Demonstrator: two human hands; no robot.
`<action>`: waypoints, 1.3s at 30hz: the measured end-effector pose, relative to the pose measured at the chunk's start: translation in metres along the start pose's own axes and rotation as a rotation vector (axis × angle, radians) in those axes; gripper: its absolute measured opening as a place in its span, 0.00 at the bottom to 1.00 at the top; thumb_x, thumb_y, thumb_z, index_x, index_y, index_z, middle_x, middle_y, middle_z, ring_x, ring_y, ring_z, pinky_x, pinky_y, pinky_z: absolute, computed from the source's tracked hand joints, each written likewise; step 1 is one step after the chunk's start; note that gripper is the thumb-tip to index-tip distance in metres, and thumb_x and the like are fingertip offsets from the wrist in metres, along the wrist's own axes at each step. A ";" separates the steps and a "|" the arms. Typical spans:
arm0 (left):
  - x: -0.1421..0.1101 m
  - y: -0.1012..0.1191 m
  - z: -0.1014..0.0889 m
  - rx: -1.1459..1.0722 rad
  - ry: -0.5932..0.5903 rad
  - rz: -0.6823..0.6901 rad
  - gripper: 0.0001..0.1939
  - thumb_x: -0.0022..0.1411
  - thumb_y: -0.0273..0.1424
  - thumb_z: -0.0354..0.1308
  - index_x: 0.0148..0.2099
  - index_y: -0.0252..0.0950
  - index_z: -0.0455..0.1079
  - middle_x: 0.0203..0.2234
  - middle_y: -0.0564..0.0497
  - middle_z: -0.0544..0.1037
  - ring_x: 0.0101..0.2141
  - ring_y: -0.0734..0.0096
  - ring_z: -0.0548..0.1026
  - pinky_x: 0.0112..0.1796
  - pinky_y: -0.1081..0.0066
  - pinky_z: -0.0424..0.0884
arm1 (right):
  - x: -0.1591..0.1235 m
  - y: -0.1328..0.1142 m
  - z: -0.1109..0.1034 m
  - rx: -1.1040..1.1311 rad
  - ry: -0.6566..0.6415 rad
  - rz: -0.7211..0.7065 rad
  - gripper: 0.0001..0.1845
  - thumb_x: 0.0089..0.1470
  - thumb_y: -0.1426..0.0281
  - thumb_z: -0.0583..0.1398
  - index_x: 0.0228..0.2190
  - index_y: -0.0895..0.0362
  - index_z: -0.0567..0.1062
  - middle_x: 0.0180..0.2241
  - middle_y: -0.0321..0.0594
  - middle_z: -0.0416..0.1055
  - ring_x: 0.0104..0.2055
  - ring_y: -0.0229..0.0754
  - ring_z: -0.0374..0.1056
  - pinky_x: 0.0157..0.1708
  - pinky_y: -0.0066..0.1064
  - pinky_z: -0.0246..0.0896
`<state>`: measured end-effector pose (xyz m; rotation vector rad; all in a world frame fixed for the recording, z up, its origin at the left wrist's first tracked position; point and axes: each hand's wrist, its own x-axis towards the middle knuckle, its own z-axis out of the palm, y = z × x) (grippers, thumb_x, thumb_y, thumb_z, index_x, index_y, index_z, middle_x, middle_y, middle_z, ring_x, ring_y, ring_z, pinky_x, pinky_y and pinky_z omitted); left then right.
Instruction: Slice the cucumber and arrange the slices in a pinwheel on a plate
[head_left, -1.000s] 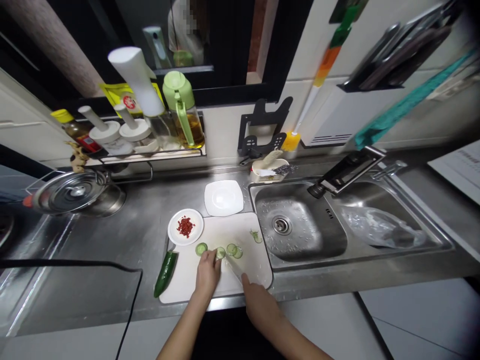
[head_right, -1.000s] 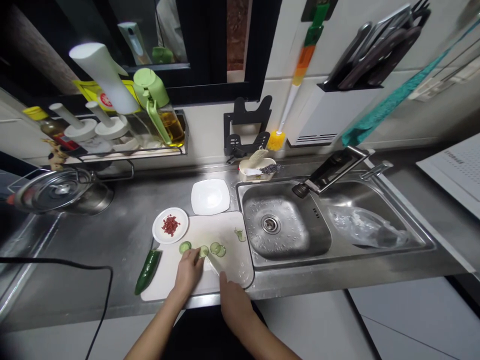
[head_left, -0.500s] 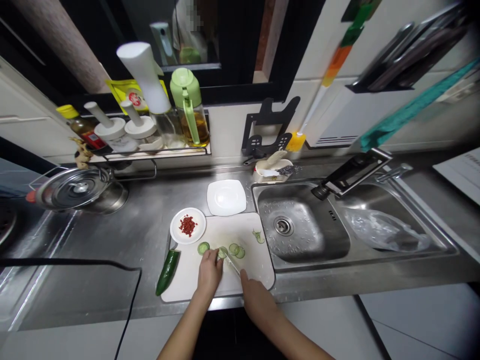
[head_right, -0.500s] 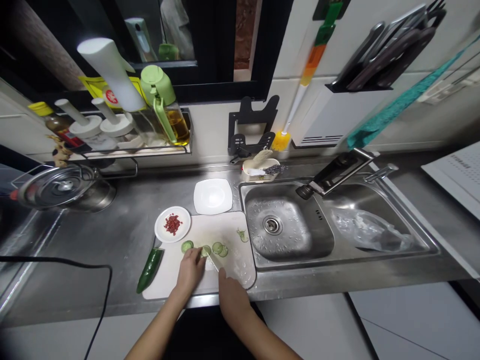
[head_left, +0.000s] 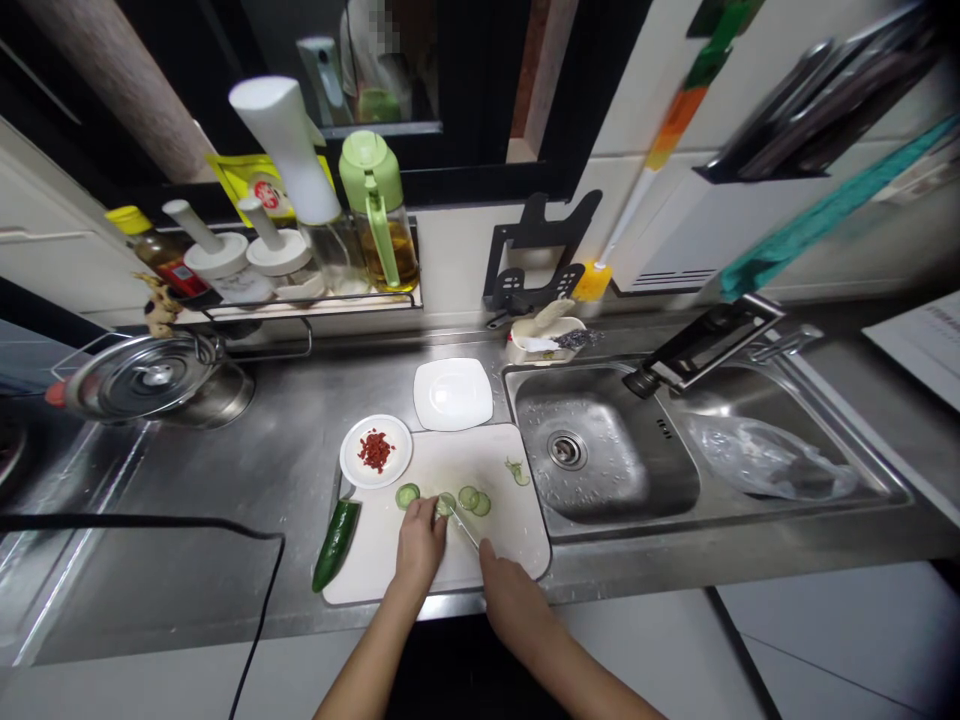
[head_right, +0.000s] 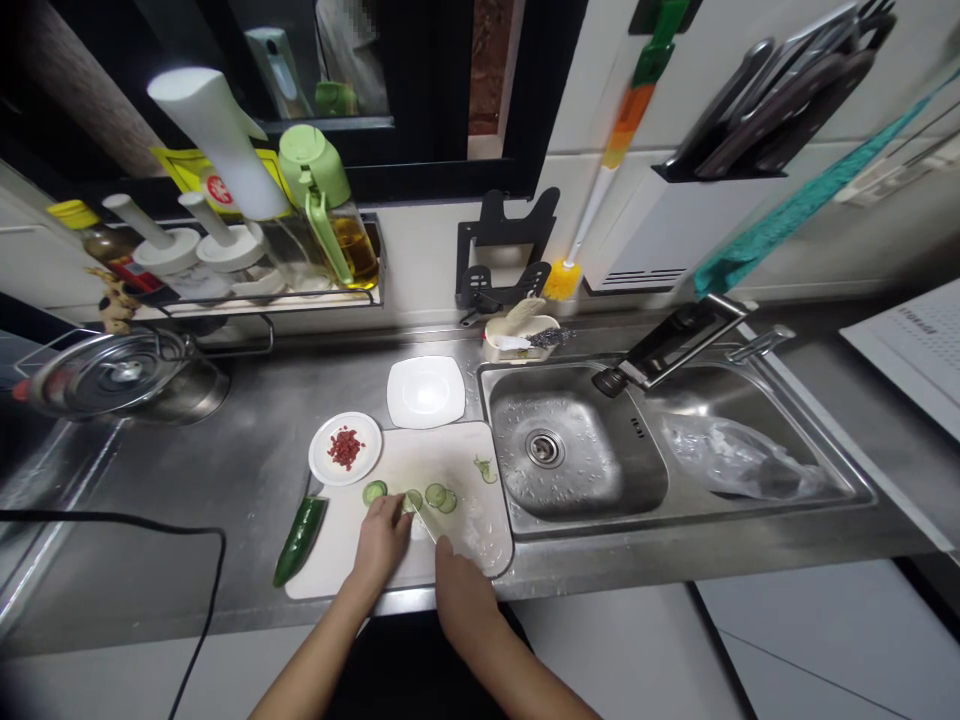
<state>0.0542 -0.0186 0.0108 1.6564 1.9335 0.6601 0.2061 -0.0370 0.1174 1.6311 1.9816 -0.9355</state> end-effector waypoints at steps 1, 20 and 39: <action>0.000 0.000 0.000 0.001 -0.003 -0.002 0.16 0.57 0.25 0.52 0.48 0.34 0.69 0.37 0.45 0.73 0.39 0.65 0.72 0.44 0.66 0.69 | 0.001 0.000 0.000 0.006 -0.003 0.003 0.32 0.50 0.86 0.46 0.58 0.67 0.57 0.42 0.56 0.73 0.45 0.48 0.69 0.42 0.33 0.62; 0.010 0.008 0.002 0.118 -0.043 0.001 0.15 0.60 0.25 0.47 0.46 0.33 0.70 0.38 0.42 0.72 0.38 0.65 0.72 0.41 0.67 0.68 | -0.022 0.033 0.029 0.010 -0.091 0.057 0.34 0.50 0.86 0.44 0.60 0.64 0.55 0.46 0.55 0.70 0.48 0.49 0.67 0.44 0.34 0.60; 0.015 0.005 -0.023 -0.032 -0.001 -0.142 0.09 0.58 0.31 0.49 0.30 0.37 0.70 0.26 0.50 0.74 0.30 0.68 0.72 0.35 0.70 0.64 | -0.028 0.041 0.024 0.032 -0.098 0.067 0.34 0.50 0.87 0.45 0.59 0.65 0.56 0.44 0.55 0.71 0.47 0.47 0.68 0.43 0.33 0.61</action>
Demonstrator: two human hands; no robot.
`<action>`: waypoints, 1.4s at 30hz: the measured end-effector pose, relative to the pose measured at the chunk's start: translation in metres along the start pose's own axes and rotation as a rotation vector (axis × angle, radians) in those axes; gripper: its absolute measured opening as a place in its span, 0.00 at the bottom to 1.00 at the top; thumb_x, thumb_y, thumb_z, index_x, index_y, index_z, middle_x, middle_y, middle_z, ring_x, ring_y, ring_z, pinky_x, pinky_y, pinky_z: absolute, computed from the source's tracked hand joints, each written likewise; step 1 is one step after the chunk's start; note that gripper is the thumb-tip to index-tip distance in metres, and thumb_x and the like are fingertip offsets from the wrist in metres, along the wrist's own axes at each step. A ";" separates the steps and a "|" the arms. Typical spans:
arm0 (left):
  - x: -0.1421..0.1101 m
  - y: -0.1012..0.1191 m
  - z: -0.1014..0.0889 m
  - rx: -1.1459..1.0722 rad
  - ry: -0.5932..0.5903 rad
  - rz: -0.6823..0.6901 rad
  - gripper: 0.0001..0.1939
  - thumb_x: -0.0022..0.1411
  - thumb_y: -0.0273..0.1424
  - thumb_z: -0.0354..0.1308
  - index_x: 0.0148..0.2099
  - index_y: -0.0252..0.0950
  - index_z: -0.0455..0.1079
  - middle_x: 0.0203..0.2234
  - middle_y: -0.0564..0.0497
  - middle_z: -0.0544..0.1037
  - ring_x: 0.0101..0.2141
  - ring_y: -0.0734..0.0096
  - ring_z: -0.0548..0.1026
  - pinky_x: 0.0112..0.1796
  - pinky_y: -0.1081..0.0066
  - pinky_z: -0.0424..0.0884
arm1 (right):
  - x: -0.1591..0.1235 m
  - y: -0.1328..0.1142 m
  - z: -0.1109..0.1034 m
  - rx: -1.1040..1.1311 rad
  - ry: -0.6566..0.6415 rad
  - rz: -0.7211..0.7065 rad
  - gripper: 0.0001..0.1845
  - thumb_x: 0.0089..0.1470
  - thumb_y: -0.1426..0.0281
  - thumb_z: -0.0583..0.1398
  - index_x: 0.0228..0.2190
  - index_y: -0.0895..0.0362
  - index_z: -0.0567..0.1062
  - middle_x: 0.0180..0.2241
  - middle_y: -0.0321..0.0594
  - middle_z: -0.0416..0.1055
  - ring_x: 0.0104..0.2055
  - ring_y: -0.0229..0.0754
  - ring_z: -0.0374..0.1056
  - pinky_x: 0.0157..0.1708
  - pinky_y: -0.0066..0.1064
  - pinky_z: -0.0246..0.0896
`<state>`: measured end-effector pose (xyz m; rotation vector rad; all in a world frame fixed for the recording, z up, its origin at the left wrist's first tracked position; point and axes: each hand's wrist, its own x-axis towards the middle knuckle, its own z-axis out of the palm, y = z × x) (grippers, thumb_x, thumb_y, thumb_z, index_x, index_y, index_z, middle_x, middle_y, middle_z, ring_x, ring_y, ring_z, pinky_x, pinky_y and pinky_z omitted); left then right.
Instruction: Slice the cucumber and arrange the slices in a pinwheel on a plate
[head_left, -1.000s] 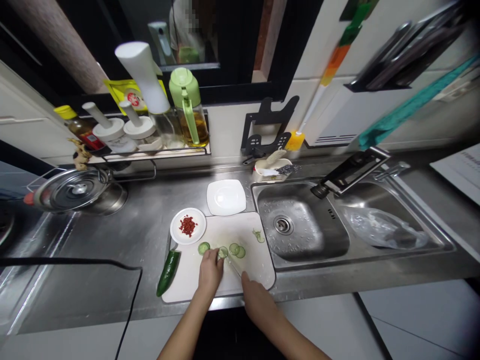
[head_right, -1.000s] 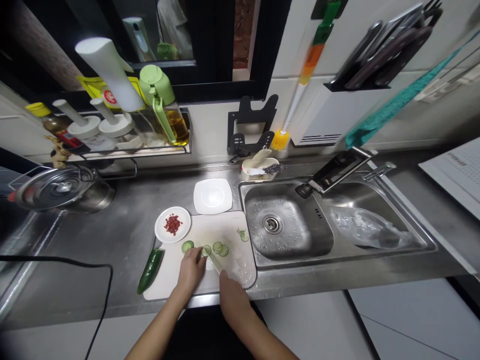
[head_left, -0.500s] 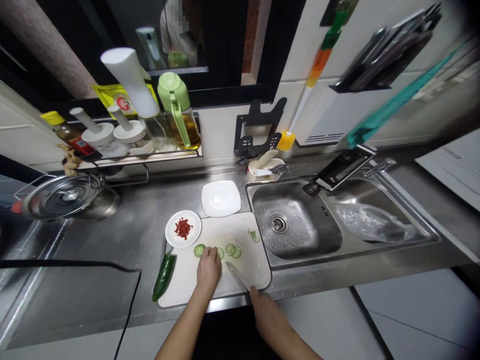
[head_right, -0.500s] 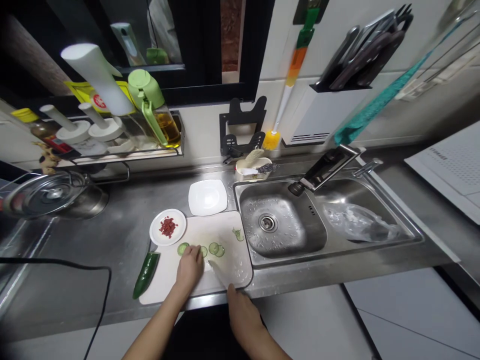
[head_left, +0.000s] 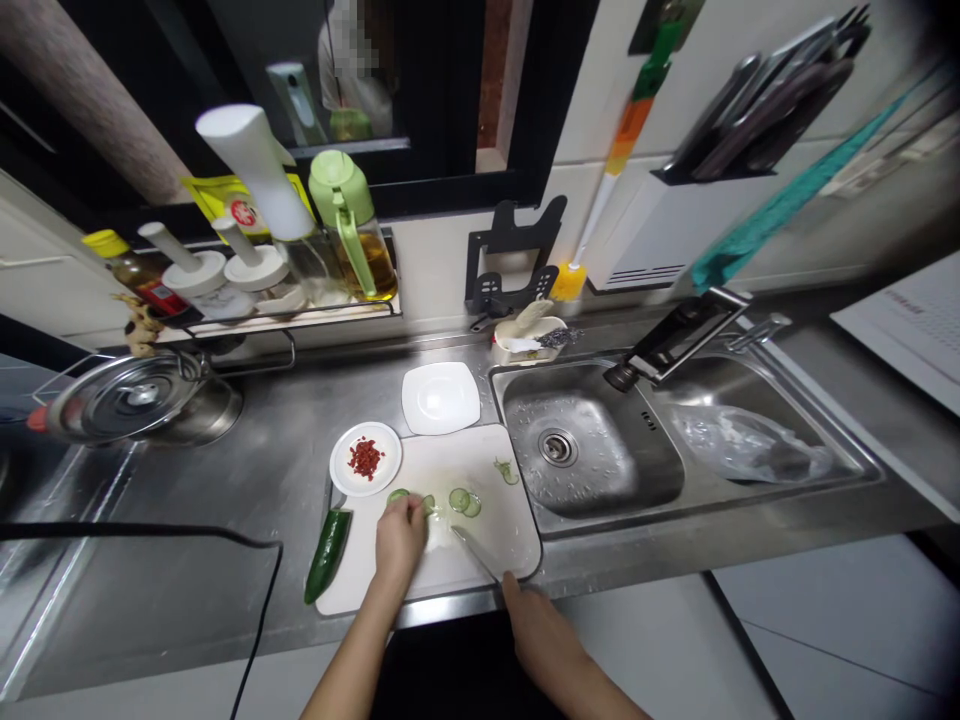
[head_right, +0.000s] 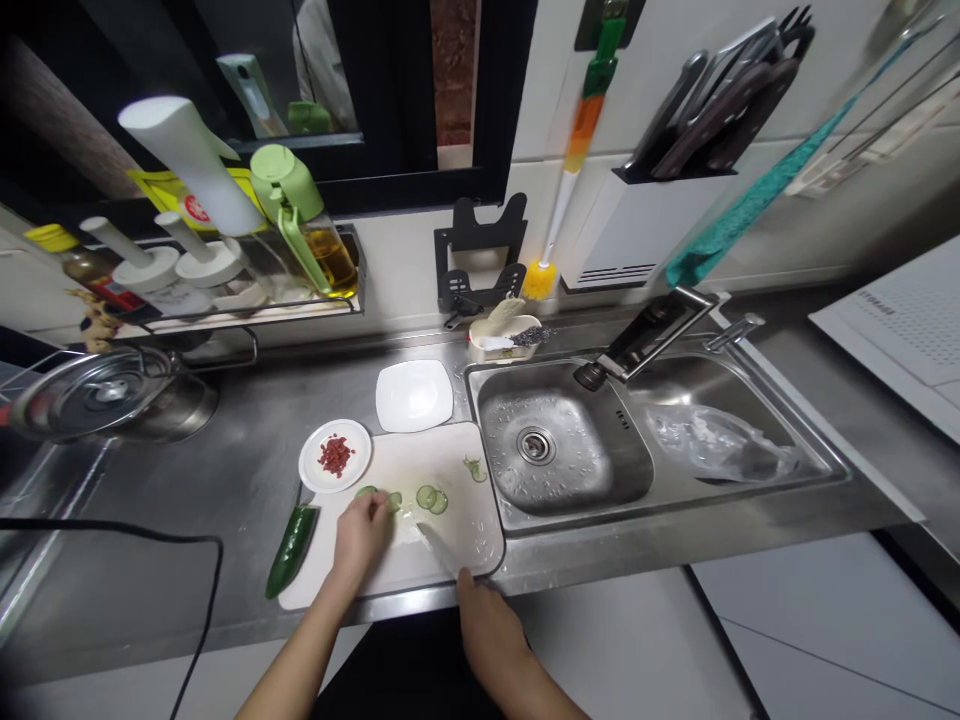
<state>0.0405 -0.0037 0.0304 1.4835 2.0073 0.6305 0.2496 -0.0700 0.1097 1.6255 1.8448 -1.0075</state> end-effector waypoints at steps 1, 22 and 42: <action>0.000 -0.004 -0.004 -0.004 0.022 -0.027 0.09 0.58 0.33 0.49 0.30 0.37 0.69 0.27 0.50 0.75 0.30 0.68 0.72 0.35 0.70 0.64 | 0.000 0.000 0.000 0.000 0.003 0.001 0.34 0.50 0.86 0.45 0.59 0.64 0.56 0.45 0.55 0.71 0.47 0.47 0.68 0.43 0.33 0.61; 0.005 -0.019 -0.011 0.151 0.169 0.054 0.13 0.61 0.32 0.48 0.40 0.37 0.73 0.36 0.45 0.75 0.36 0.64 0.73 0.41 0.67 0.67 | 0.001 0.003 0.001 -0.009 0.000 0.000 0.35 0.49 0.87 0.45 0.59 0.64 0.56 0.44 0.54 0.72 0.46 0.47 0.68 0.42 0.33 0.61; 0.005 0.037 0.041 0.039 -0.095 -0.033 0.06 0.54 0.26 0.52 0.35 0.35 0.69 0.31 0.48 0.72 0.35 0.67 0.70 0.39 0.69 0.64 | 0.007 0.009 0.009 0.006 0.004 -0.009 0.34 0.49 0.87 0.45 0.58 0.64 0.57 0.44 0.55 0.71 0.46 0.49 0.68 0.41 0.35 0.62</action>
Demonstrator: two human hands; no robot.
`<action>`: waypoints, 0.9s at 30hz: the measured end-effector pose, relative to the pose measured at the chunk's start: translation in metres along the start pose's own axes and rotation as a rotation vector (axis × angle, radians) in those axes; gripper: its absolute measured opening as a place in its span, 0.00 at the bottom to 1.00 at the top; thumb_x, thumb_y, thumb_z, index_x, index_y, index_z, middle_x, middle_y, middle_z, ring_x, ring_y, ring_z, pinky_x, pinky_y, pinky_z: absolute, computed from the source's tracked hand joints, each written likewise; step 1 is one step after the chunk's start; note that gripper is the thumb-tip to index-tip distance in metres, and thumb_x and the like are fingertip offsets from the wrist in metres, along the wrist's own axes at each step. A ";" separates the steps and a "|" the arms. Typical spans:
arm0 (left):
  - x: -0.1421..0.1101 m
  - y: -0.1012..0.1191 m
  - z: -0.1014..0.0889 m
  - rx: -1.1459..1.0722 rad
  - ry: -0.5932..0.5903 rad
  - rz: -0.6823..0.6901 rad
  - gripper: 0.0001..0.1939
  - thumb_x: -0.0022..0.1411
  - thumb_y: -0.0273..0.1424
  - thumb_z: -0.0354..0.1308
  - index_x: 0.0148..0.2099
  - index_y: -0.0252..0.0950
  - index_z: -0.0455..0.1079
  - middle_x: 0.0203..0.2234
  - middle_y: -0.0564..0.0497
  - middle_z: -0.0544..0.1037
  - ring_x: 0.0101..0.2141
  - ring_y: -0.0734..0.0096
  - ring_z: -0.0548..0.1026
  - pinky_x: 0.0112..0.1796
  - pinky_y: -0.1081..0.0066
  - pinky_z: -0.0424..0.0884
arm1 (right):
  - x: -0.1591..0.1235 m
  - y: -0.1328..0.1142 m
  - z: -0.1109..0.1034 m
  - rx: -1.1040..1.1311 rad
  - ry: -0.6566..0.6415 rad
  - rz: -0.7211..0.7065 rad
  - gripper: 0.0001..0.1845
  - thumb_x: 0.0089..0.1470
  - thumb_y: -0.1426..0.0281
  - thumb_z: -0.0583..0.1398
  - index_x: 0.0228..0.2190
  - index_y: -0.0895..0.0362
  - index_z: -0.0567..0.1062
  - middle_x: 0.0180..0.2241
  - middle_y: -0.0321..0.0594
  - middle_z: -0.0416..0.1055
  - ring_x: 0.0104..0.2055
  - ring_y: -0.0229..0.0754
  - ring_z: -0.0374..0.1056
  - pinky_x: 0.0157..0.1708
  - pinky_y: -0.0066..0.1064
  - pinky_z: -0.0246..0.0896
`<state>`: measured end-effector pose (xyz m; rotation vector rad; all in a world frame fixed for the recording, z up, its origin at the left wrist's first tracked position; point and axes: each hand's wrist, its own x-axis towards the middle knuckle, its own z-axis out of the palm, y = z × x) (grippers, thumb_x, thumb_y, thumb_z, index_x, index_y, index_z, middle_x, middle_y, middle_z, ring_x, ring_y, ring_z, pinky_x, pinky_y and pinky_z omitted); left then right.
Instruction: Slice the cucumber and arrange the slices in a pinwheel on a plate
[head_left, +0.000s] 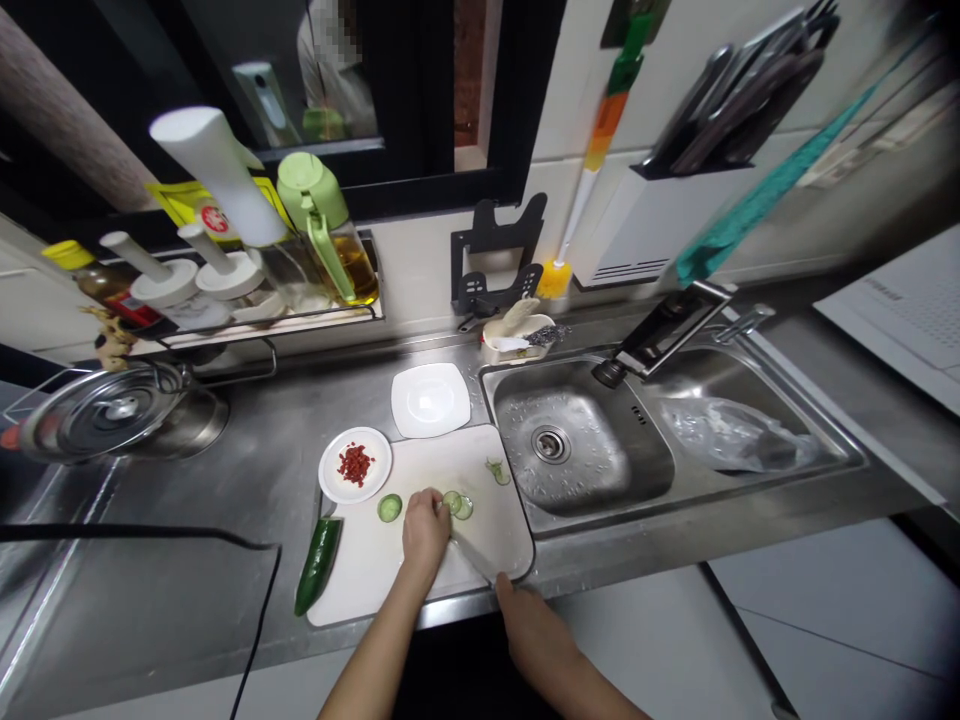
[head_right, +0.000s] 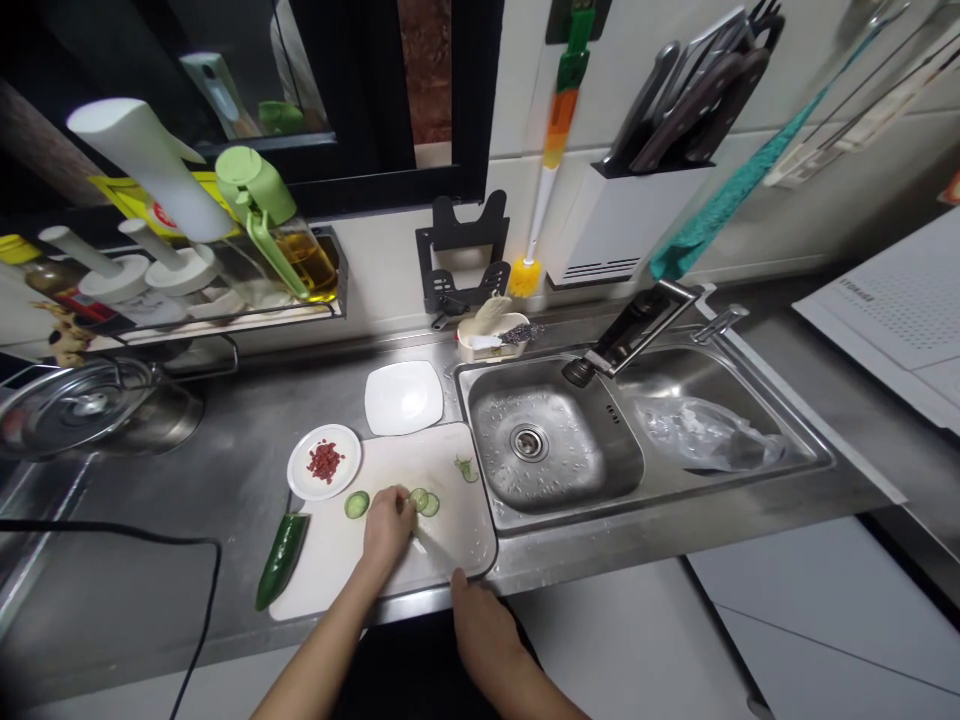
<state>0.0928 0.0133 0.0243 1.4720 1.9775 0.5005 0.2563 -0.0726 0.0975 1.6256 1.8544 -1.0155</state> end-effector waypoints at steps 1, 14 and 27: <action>0.000 0.001 0.000 -0.003 -0.001 -0.001 0.05 0.54 0.25 0.52 0.34 0.36 0.68 0.30 0.49 0.72 0.34 0.68 0.70 0.38 0.70 0.63 | 0.000 0.000 -0.001 0.001 -0.010 0.006 0.34 0.50 0.87 0.45 0.59 0.63 0.56 0.44 0.55 0.71 0.46 0.49 0.68 0.41 0.35 0.62; 0.002 -0.010 -0.020 0.069 -0.023 -0.038 0.05 0.59 0.26 0.50 0.33 0.37 0.67 0.23 0.52 0.73 0.26 0.72 0.68 0.29 0.74 0.57 | 0.004 0.004 0.002 -0.005 -0.005 -0.007 0.34 0.51 0.86 0.45 0.60 0.62 0.55 0.45 0.55 0.70 0.47 0.49 0.67 0.43 0.35 0.61; -0.006 -0.029 -0.016 0.160 0.087 0.170 0.13 0.61 0.26 0.47 0.44 0.34 0.71 0.36 0.44 0.74 0.36 0.66 0.72 0.40 0.68 0.67 | 0.004 -0.005 -0.016 -0.031 -0.002 -0.040 0.35 0.48 0.87 0.46 0.59 0.63 0.56 0.42 0.54 0.72 0.45 0.48 0.69 0.40 0.32 0.59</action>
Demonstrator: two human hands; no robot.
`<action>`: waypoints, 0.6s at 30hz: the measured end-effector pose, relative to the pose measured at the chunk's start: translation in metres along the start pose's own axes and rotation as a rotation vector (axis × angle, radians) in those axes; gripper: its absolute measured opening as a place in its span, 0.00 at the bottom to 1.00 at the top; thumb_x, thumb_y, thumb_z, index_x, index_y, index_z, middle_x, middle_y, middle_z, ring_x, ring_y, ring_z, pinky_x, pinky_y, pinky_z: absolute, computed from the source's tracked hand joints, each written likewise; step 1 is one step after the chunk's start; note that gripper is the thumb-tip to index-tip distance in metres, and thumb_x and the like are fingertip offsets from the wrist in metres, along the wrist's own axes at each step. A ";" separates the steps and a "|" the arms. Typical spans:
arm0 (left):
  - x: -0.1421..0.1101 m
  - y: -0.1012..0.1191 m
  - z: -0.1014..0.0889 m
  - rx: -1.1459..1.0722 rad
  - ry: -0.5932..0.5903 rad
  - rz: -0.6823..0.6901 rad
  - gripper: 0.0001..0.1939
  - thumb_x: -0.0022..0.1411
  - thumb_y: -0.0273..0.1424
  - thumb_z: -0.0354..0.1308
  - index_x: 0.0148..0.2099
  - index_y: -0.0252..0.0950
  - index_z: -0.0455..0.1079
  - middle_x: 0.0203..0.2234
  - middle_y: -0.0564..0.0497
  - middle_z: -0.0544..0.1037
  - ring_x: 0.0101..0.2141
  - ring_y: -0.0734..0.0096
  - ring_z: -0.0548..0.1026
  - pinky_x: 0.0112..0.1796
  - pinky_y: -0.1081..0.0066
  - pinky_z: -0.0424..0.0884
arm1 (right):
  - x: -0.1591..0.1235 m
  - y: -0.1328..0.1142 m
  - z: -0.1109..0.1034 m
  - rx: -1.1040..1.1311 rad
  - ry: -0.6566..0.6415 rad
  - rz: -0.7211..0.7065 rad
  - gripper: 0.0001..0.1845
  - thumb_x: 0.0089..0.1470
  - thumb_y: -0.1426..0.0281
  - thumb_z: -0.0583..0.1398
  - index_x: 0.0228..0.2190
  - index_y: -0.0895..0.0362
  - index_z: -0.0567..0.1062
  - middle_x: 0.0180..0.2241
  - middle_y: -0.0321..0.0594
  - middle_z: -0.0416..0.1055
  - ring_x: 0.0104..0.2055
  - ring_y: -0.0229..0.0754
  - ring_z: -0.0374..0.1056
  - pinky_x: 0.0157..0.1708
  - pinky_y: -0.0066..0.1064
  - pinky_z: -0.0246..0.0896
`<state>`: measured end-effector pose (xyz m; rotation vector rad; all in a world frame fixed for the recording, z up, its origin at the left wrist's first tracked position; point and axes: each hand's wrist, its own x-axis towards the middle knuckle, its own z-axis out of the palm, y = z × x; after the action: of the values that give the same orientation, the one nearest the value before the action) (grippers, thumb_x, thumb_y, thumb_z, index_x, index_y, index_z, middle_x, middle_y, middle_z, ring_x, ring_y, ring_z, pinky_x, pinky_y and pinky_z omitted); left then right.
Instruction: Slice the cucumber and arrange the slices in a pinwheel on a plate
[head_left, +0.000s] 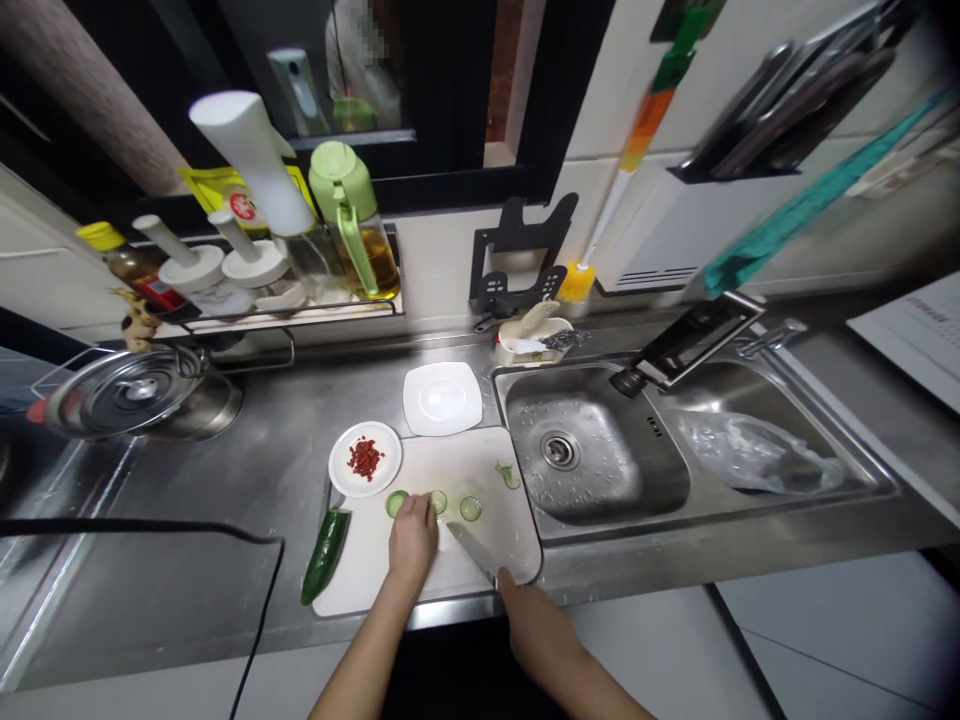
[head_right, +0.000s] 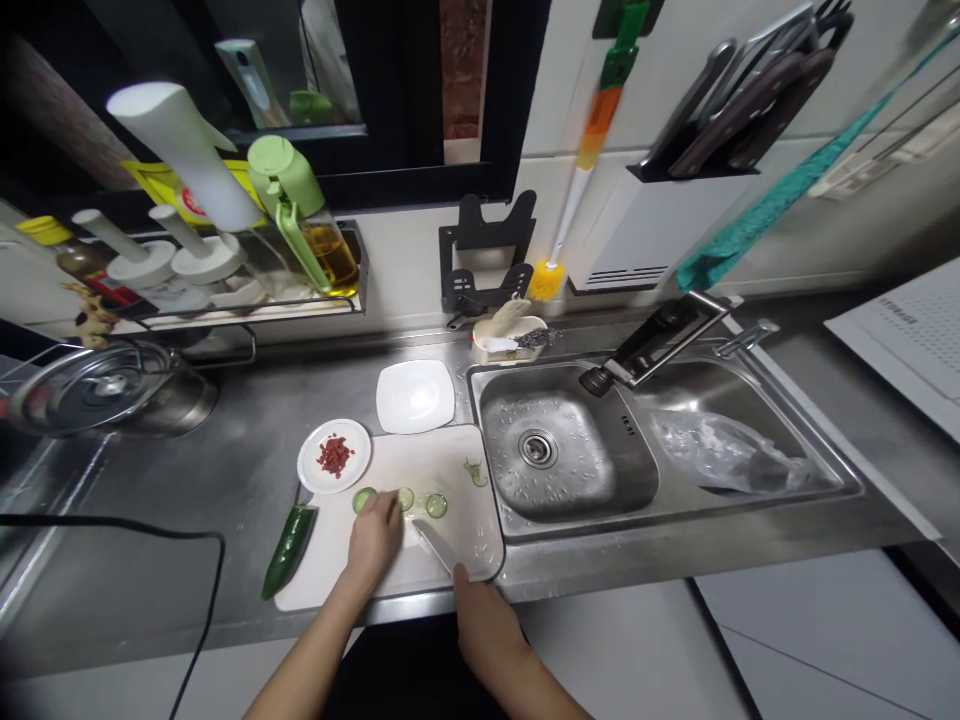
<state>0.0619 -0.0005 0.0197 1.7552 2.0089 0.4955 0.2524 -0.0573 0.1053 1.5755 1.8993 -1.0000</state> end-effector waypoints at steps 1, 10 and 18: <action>-0.002 -0.001 0.001 -0.008 -0.002 0.006 0.14 0.61 0.26 0.47 0.45 0.34 0.71 0.36 0.44 0.74 0.36 0.66 0.72 0.40 0.69 0.67 | 0.001 -0.002 -0.002 -0.008 0.006 0.000 0.36 0.48 0.87 0.46 0.59 0.63 0.56 0.42 0.54 0.73 0.45 0.48 0.69 0.41 0.32 0.59; -0.007 -0.004 0.003 -0.063 0.013 -0.003 0.16 0.61 0.26 0.48 0.50 0.32 0.69 0.38 0.43 0.72 0.36 0.66 0.72 0.40 0.68 0.70 | 0.018 -0.029 -0.019 -0.069 0.077 -0.035 0.34 0.50 0.86 0.44 0.60 0.65 0.54 0.41 0.54 0.73 0.44 0.48 0.69 0.40 0.33 0.61; -0.007 -0.005 0.005 -0.066 0.005 -0.008 0.16 0.61 0.26 0.48 0.50 0.33 0.69 0.38 0.43 0.72 0.38 0.66 0.72 0.42 0.67 0.70 | 0.025 -0.040 -0.023 -0.093 0.076 -0.015 0.33 0.51 0.85 0.46 0.60 0.65 0.54 0.40 0.55 0.73 0.43 0.47 0.70 0.39 0.31 0.62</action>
<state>0.0609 -0.0079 0.0138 1.7077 1.9792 0.5580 0.2105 -0.0264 0.1099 1.5680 1.9822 -0.8561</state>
